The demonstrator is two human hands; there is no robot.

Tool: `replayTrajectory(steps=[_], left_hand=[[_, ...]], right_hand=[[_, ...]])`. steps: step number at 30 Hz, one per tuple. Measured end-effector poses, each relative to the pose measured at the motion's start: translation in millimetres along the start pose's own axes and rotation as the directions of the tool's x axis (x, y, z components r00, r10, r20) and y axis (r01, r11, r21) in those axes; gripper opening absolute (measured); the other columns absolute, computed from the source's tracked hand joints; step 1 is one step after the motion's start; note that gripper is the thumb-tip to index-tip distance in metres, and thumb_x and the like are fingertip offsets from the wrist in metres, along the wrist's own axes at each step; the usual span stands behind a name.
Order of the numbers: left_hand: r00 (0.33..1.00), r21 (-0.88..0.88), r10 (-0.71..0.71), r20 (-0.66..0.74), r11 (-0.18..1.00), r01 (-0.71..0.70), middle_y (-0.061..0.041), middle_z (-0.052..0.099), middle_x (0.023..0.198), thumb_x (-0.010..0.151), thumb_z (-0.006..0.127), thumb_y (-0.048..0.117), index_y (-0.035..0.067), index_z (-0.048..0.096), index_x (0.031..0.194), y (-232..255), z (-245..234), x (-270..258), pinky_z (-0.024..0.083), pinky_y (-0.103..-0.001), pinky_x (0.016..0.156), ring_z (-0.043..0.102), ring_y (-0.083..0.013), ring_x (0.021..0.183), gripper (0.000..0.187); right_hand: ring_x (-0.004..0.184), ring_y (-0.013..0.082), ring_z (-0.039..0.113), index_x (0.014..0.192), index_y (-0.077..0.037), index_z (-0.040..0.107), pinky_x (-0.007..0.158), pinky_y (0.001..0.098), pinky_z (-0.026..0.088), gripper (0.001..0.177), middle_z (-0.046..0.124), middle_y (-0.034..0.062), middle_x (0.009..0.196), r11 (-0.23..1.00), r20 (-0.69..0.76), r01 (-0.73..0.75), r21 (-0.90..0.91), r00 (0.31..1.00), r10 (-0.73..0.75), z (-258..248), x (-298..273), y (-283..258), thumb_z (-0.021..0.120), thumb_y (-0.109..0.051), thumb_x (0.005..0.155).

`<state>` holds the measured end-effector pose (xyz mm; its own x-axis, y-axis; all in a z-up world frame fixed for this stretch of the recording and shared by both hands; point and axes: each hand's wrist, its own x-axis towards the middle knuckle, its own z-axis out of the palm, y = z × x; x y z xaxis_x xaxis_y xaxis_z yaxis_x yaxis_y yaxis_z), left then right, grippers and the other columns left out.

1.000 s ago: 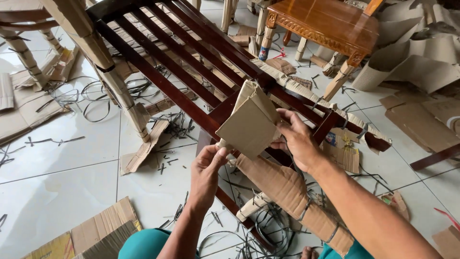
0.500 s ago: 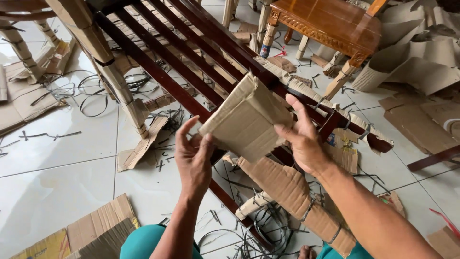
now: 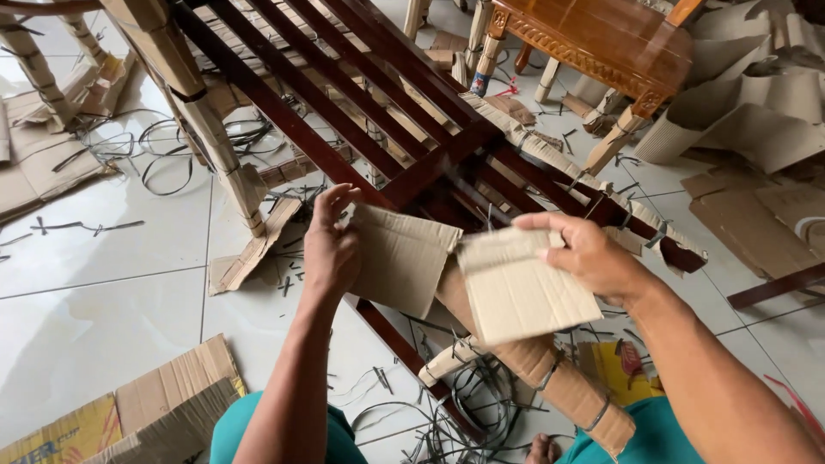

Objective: Wrapping a wooden chair with cardboard and securing it with plastic straps for shipping or storage.

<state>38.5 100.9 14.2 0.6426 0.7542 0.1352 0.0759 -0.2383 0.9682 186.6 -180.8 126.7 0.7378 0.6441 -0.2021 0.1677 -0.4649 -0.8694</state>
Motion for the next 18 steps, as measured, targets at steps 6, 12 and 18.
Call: replayTrajectory(steps=[6,12,18], left_hand=[[0.987,0.205,0.158,0.024,0.966,-0.16,-0.001,0.07,0.124,0.092,0.057,0.006,0.032,0.057,0.132,-15,24,20,0.05,-0.056,0.1,0.065,-0.0355,0.119,0.047],[0.827,0.697,0.557,-0.076,0.623,-0.356,0.0,0.059,0.128,0.088,0.065,0.005,0.026,0.065,0.118,-51,62,17,0.047,-0.039,0.09,0.058,-0.025,0.117,0.036],[0.964,0.398,0.194,-0.182,0.911,-0.108,-0.011,0.054,0.135,0.1,0.062,0.032,0.016,0.053,0.128,-33,62,-1,0.044,-0.054,0.102,0.053,-0.036,0.129,0.033]], right_hand=[[0.079,0.0279,0.064,0.136,0.0,0.065,0.071,0.0389,0.058,0.05,0.072,0.026,0.112,0.996,0.107,-0.082,-0.039,0.991,0.086,8,-19,9,0.052,0.015,0.09],[0.103,0.0261,0.062,0.137,-0.001,0.065,0.091,0.042,0.054,0.052,0.069,0.0207,0.12,0.997,0.01,-0.055,0.048,0.998,0.054,27,-35,14,0.057,0.01,0.087],[0.107,0.0313,0.064,0.144,-0.006,0.06,0.096,0.0477,0.052,0.06,0.069,0.0235,0.126,0.998,0.004,-0.051,-0.03,0.999,0.051,22,-29,5,0.058,0.008,0.086]])
